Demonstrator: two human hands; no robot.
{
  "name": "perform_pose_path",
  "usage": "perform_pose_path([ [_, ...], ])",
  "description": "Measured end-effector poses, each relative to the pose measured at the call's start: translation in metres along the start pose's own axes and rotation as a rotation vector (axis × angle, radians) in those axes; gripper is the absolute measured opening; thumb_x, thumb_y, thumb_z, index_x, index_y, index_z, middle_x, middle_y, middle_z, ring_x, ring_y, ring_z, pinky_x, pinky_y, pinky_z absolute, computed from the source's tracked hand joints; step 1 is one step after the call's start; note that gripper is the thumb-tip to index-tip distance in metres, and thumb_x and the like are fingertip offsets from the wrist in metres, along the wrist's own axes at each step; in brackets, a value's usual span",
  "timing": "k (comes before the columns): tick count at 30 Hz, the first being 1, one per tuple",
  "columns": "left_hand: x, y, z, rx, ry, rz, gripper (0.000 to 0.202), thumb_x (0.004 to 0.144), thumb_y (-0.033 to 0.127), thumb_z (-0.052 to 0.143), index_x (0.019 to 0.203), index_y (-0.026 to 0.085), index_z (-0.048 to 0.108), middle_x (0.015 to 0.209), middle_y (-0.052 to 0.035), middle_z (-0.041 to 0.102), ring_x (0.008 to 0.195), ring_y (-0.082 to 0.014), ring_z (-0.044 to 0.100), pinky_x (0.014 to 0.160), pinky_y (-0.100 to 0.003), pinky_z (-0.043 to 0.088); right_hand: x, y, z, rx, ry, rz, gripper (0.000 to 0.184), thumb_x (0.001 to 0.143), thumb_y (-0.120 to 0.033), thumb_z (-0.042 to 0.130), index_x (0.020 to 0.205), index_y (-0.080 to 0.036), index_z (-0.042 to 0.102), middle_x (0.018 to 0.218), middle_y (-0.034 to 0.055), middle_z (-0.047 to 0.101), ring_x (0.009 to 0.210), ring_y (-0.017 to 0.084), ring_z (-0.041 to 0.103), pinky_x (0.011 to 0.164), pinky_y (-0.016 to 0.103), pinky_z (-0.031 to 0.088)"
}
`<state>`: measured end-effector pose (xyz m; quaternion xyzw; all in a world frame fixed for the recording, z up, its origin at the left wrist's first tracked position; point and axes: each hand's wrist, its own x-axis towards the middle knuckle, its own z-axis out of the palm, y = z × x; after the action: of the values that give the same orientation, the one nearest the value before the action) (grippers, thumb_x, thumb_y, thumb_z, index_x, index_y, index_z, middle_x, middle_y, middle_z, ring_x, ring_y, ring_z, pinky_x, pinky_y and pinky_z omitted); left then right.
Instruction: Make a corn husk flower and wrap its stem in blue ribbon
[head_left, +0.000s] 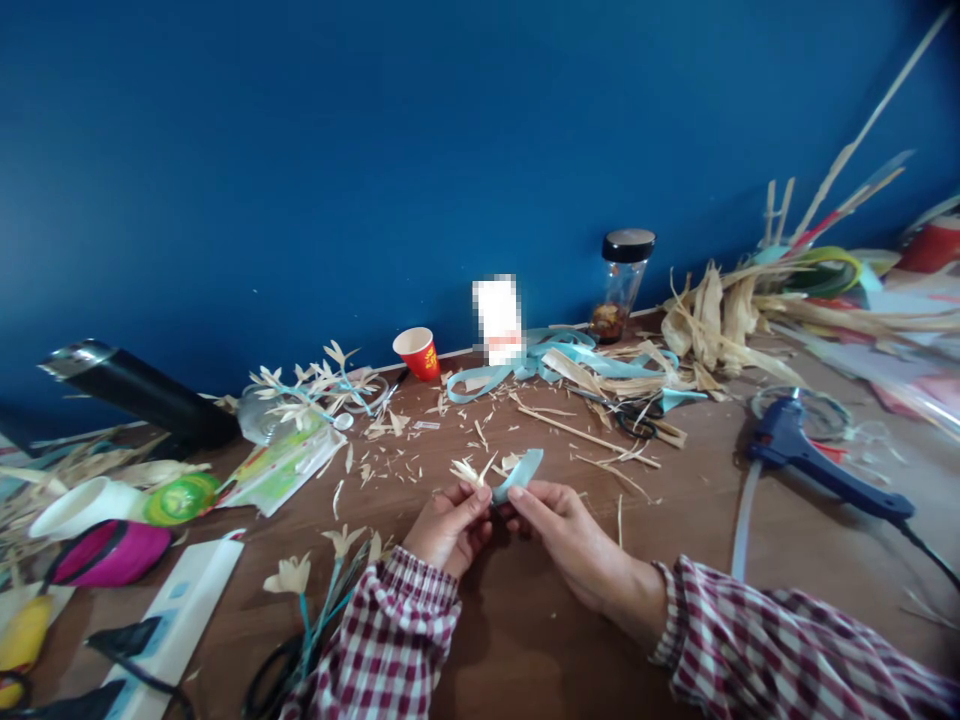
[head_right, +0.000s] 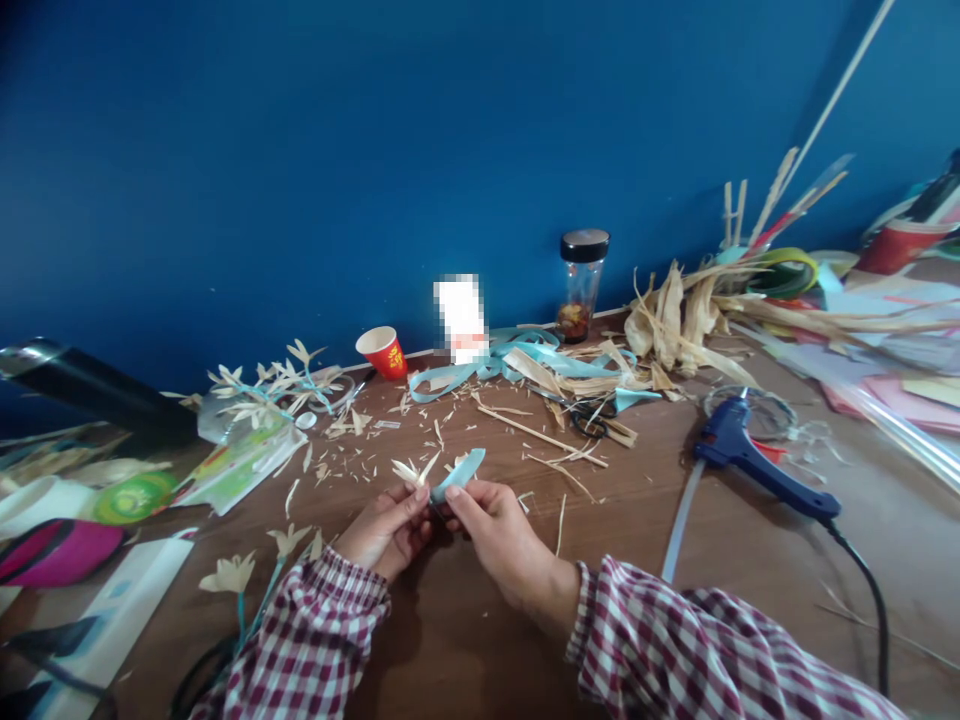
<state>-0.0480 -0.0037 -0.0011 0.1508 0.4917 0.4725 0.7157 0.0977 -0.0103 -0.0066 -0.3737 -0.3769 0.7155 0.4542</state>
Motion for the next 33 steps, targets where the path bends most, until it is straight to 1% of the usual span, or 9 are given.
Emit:
perform_pose_path([
  [3, -0.0005, -0.0003, 0.0023, 0.011, 0.011, 0.024, 0.033, 0.043, 0.022, 0.087, 0.062, 0.014, 0.062, 0.055, 0.0031, 0.059, 0.051, -0.0068, 0.055, 0.044, -0.014, 0.044, 0.0006, -0.0007, -0.0001, -0.002, 0.012, -0.003, 0.030, 0.076, -0.043, 0.063, 0.073, -0.015, 0.072, 0.062, 0.0006, 0.062, 0.060, 0.010, 0.049, 0.059, 0.023, 0.037],
  [12, -0.0016, -0.0029, 0.0038, 0.070, 0.038, 0.091, 0.030, 0.047, 0.025, 0.086, 0.063, 0.013, 0.063, 0.054, 0.0037, 0.058, 0.048, -0.0053, 0.053, 0.042, -0.013, 0.041, 0.0006, 0.0005, -0.0011, 0.011, 0.044, 0.011, 0.025, 0.075, -0.040, 0.066, 0.074, -0.015, 0.071, 0.065, 0.0007, 0.063, 0.062, 0.011, 0.051, 0.061, 0.023, 0.038],
  [15, -0.0015, -0.0040, 0.0044, 0.070, 0.024, 0.098, 0.031, 0.048, 0.026, 0.085, 0.063, 0.013, 0.061, 0.052, 0.0040, 0.057, 0.047, -0.0049, 0.052, 0.043, -0.013, 0.043, 0.0010, 0.0005, -0.0007, 0.028, 0.041, 0.014, 0.023, 0.076, -0.038, 0.065, 0.077, -0.016, 0.071, 0.065, 0.0001, 0.062, 0.061, 0.010, 0.050, 0.060, 0.022, 0.038],
  [18, -0.0007, -0.0048, 0.0039, 0.043, 0.006, 0.099, 0.032, 0.048, 0.025, 0.086, 0.063, 0.012, 0.060, 0.054, 0.0034, 0.058, 0.049, -0.0056, 0.054, 0.047, -0.014, 0.046, 0.0012, 0.0004, 0.0000, 0.040, 0.046, 0.029, 0.022, 0.076, -0.037, 0.066, 0.078, -0.016, 0.071, 0.064, -0.0001, 0.062, 0.060, 0.009, 0.051, 0.059, 0.022, 0.038],
  [27, 0.0011, -0.0037, -0.0004, 0.022, 0.004, 0.085, 0.032, 0.051, 0.022, 0.084, 0.062, 0.015, 0.055, 0.059, 0.0011, 0.062, 0.056, -0.0096, 0.060, 0.054, -0.019, 0.050, -0.0011, 0.0001, -0.0004, 0.097, 0.021, 0.003, 0.020, 0.077, -0.035, 0.066, 0.079, -0.016, 0.073, 0.071, 0.0028, 0.068, 0.066, 0.011, 0.056, 0.066, 0.024, 0.041],
  [33, 0.0008, -0.0044, 0.0007, 0.020, -0.002, 0.088, 0.034, 0.050, 0.023, 0.085, 0.061, 0.015, 0.054, 0.053, 0.0046, 0.057, 0.052, -0.0072, 0.057, 0.055, -0.018, 0.051, 0.0005, 0.0012, -0.0013, 0.152, 0.040, -0.015, 0.016, 0.076, -0.030, 0.068, 0.086, -0.018, 0.071, 0.079, 0.0023, 0.069, 0.069, 0.011, 0.057, 0.067, 0.023, 0.042],
])
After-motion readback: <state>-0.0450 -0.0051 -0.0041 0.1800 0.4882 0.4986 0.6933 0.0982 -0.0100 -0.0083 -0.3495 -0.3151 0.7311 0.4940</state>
